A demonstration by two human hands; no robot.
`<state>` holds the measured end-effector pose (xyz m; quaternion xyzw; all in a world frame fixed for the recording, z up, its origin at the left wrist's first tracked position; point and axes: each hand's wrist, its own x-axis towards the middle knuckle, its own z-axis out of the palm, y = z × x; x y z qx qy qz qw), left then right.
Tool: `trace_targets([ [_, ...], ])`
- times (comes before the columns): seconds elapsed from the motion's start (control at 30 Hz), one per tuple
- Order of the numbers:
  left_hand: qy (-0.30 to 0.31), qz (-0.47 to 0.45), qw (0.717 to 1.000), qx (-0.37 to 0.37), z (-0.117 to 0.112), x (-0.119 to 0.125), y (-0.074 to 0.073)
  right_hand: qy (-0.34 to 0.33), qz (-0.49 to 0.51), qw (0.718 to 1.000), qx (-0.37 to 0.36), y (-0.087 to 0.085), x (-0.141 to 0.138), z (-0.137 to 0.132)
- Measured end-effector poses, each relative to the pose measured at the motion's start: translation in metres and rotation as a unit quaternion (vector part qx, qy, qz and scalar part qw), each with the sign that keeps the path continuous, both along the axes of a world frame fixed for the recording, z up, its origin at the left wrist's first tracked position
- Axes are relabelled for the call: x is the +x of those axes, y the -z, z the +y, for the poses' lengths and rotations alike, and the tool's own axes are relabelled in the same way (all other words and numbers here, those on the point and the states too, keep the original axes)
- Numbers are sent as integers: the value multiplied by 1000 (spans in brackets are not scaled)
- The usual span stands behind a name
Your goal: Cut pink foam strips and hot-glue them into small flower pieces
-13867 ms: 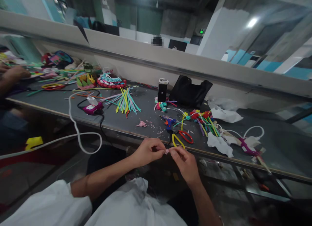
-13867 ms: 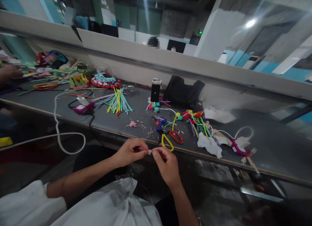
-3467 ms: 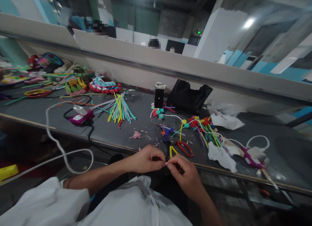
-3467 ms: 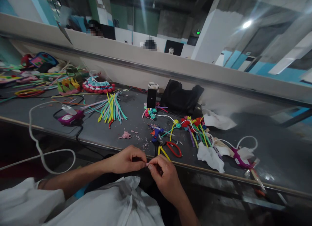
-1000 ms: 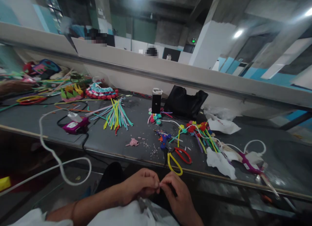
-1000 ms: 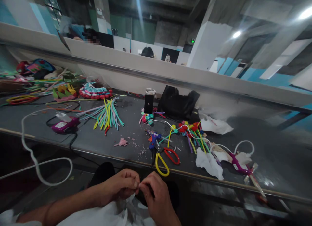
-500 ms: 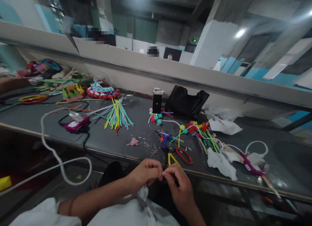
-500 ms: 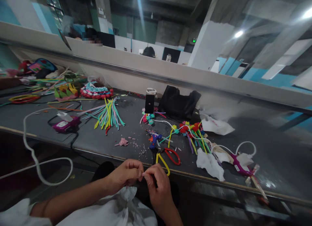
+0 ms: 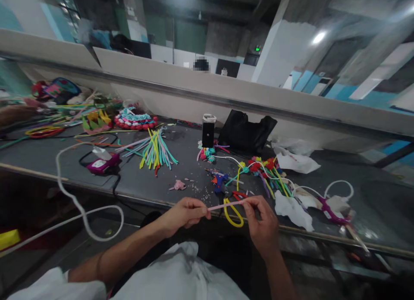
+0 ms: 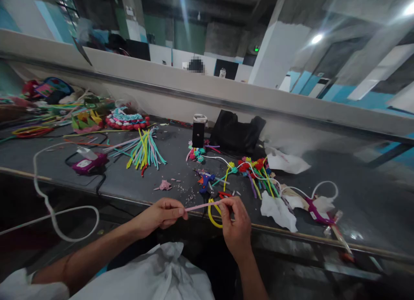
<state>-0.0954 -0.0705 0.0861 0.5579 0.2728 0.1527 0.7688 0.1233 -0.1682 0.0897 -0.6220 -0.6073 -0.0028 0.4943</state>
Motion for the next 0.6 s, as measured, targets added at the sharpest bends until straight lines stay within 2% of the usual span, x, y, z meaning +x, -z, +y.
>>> trace_targets([
  [0.13, 48, 66, 994, 68, 13, -15, 2, -6, -12, 1000, -13, -3, 4, 1],
  [0.23, 48, 139, 969, 199, 25, -28, -1, -38, -4, 999, -39, -2, 3, -1],
  [0.3, 2, 165, 924, 344, 27, -34, -8, -74, 1, 995, -61, 0, -2, -2],
  [0.37, -51, 159, 864, 474, 22, -34, -17, -111, 4, 990, -85, 2, -12, -4],
  [0.4, -69, 151, 840, 516, 16, -31, -21, -129, 2, 987, -97, 3, -17, -4],
  [0.43, -66, 144, 830, 535, 8, -27, -24, -145, -3, 984, -107, 4, -24, -4],
  [0.5, -19, 121, 840, 529, -8, -16, -25, -173, -15, 977, -121, 6, -35, -4],
  [0.53, 12, 113, 854, 508, -15, -10, -23, -180, -18, 976, -123, 6, -40, -5],
  [0.6, 34, 95, 885, 455, -27, -1, -16, -184, -12, 975, -123, 8, -45, -6],
])
